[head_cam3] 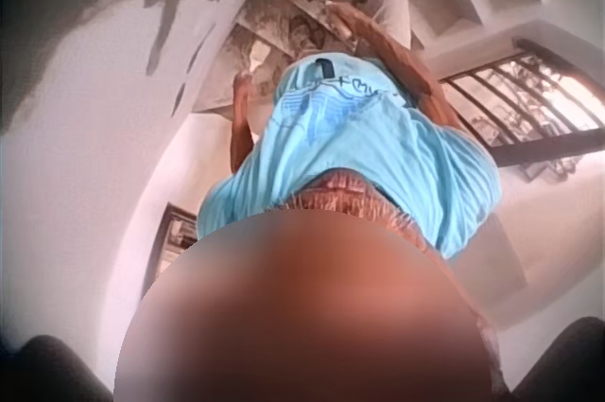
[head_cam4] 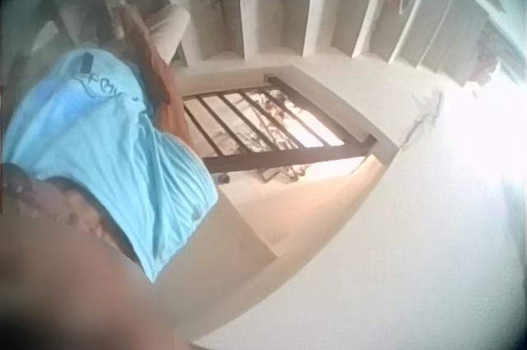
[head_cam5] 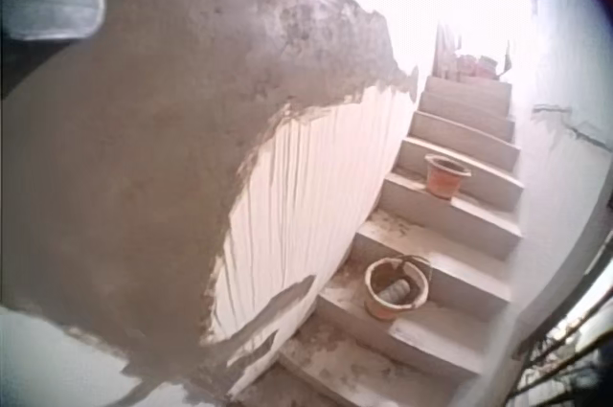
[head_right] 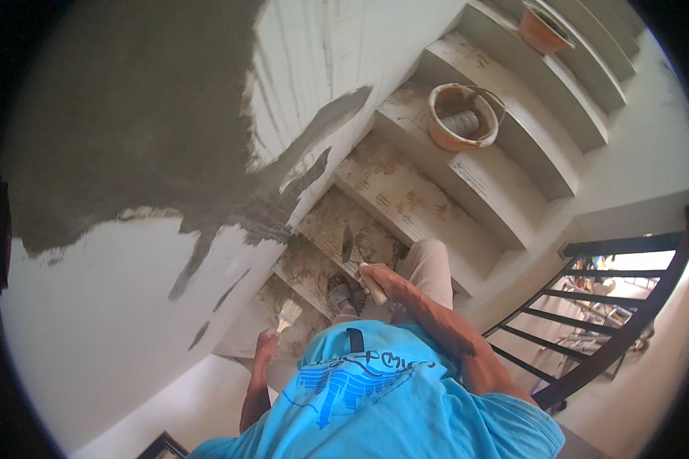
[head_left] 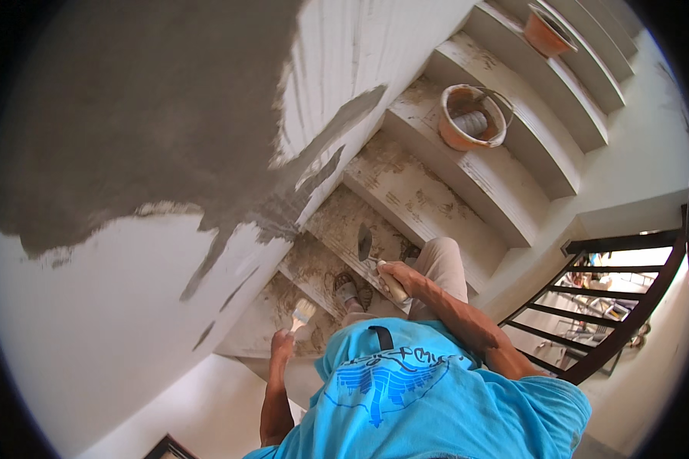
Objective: The person applies plaster to a curved wall using a trowel and brush. They scoop plaster from a bucket, spread it on the wall, and smooth the surface while standing on a spiral staircase.
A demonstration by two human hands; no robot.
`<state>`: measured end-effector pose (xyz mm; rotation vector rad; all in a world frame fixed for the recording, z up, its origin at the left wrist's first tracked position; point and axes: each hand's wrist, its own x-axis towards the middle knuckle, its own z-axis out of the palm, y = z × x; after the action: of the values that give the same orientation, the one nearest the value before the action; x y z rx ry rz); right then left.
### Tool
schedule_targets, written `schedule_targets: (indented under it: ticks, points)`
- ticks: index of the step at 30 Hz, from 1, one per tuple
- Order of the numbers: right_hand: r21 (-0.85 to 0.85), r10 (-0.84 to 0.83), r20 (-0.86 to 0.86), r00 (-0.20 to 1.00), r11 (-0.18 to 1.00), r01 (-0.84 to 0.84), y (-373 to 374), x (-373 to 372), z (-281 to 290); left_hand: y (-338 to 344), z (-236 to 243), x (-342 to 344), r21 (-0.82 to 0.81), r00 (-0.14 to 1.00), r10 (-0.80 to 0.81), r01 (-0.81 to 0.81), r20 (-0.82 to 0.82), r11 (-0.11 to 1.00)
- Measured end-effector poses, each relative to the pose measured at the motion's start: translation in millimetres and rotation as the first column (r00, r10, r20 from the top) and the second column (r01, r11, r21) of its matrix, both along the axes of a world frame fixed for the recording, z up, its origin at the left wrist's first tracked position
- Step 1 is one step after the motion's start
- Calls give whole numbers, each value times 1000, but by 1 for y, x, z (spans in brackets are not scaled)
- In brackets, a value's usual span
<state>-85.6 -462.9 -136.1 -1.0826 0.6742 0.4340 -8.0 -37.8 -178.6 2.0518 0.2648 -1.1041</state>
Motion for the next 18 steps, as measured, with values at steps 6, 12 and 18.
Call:
schedule_targets:
  ticks: [6, 12, 18]
  points:
    - [39, -237, 20, 971, 971, 236, -16, -24, 21, -164, 20, 91, -164, 880, -243, 332, 408, 929]
    - [204, -517, -160, 841, 817, 540, -18, -29, -8, -356, 110, 162, -194, 659, -394, 635, 640, 748]
    - [58, -607, -51, 793, 791, 609, -31, -9, 19, -532, 150, 199, -118, 384, -326, 784, 864, 610]
